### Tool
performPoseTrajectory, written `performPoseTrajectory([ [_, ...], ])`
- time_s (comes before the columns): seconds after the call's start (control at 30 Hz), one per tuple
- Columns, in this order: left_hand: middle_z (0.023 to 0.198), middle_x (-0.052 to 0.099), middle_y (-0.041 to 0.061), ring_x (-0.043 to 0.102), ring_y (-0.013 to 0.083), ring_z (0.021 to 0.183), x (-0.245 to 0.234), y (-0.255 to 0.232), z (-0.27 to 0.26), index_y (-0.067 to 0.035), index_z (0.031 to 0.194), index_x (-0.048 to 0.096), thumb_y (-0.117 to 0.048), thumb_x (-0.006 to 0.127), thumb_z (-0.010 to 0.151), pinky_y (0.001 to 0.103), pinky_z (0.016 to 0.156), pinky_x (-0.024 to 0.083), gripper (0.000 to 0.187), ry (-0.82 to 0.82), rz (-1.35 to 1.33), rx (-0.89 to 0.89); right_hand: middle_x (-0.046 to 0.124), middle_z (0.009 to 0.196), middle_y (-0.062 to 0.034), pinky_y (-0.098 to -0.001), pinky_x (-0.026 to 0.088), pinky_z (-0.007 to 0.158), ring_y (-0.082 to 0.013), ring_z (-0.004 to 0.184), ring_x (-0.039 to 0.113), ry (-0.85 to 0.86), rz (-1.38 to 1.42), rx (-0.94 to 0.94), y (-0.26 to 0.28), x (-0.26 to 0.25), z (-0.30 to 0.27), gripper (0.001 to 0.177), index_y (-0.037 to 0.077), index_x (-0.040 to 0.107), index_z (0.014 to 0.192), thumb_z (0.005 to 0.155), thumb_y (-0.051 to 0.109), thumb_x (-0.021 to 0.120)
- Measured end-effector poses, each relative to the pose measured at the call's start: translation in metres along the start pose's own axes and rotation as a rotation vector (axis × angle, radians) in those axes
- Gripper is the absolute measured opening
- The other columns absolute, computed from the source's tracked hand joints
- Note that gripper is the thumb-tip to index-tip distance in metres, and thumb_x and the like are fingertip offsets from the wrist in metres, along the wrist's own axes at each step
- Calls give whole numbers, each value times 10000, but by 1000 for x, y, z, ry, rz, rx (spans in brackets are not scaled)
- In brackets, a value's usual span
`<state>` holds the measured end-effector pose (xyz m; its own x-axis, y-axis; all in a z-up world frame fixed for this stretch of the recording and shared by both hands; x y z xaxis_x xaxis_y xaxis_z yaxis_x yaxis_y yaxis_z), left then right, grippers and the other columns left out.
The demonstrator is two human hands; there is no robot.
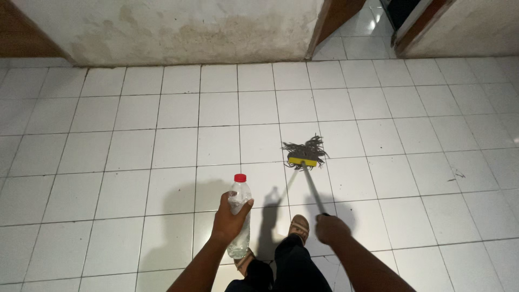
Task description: The person mops a tiled floor using a string mop while holding a plastic bottle in the other hand. They move the mop back and forth across the floor, focusing on areas near walls and under furniture.
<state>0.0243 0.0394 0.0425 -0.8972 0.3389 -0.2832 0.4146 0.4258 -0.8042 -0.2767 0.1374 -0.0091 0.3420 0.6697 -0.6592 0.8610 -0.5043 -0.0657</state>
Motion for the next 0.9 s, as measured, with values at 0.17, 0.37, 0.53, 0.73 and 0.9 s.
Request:
performPoseTrajectory([
  [0.17, 1149, 709, 218, 749, 308, 1011, 7, 10, 1, -84, 1396, 406, -538, 738, 831, 406, 886, 589, 796, -43, 41, 77, 710, 1274, -123, -403, 571, 964, -258, 1131, 695, 90, -173, -244, 59, 10, -31, 320, 138, 680, 1273, 1004, 214, 526],
  [0.37, 1185, 714, 227, 749, 333, 1047, 12, 5, -2, -94, 1389, 428, -548, 730, 807, 425, 912, 590, 797, -12, 38, 15, 591, 1360, -136, -445, 522, 998, -319, 1244, 593, -97, -8, -347, 83, 25, -69, 351, 305, 727, 1230, 964, 184, 532],
  [0.53, 1259, 662, 253, 683, 339, 1166, 17, 19, 4, -74, 1423, 388, -568, 743, 826, 421, 989, 542, 853, -5, 42, 87, 727, 1168, -48, -412, 560, 933, -248, 1045, 708, 56, -43, -257, 73, 14, -68, 369, 378, 671, 1309, 1006, 220, 531],
  [0.73, 1262, 659, 254, 714, 349, 1133, 18, 20, 0, -83, 1422, 401, -568, 727, 812, 423, 982, 562, 844, -8, 90, 29, 724, 1044, -26, -341, 629, 760, -158, 854, 745, 110, -169, -106, -6, 9, -50, 347, 380, 580, 1397, 1104, 284, 420],
  [0.9, 1212, 693, 236, 735, 349, 1087, 25, 3, -17, -82, 1425, 399, -580, 712, 817, 426, 948, 575, 846, -33, 109, 16, 739, 1074, -25, -355, 616, 801, -132, 875, 715, 172, -168, 27, -75, -3, -43, 408, 399, 498, 1463, 1120, 240, 346],
])
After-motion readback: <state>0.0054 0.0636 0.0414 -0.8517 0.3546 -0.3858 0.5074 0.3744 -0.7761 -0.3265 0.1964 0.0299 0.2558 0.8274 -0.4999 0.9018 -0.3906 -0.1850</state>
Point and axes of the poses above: each hand's wrist, its own z-axis towards the middle knuckle, its own x-axis out of the palm, y = z × x, the point moved 1 cm from there along z, towards the middle knuckle
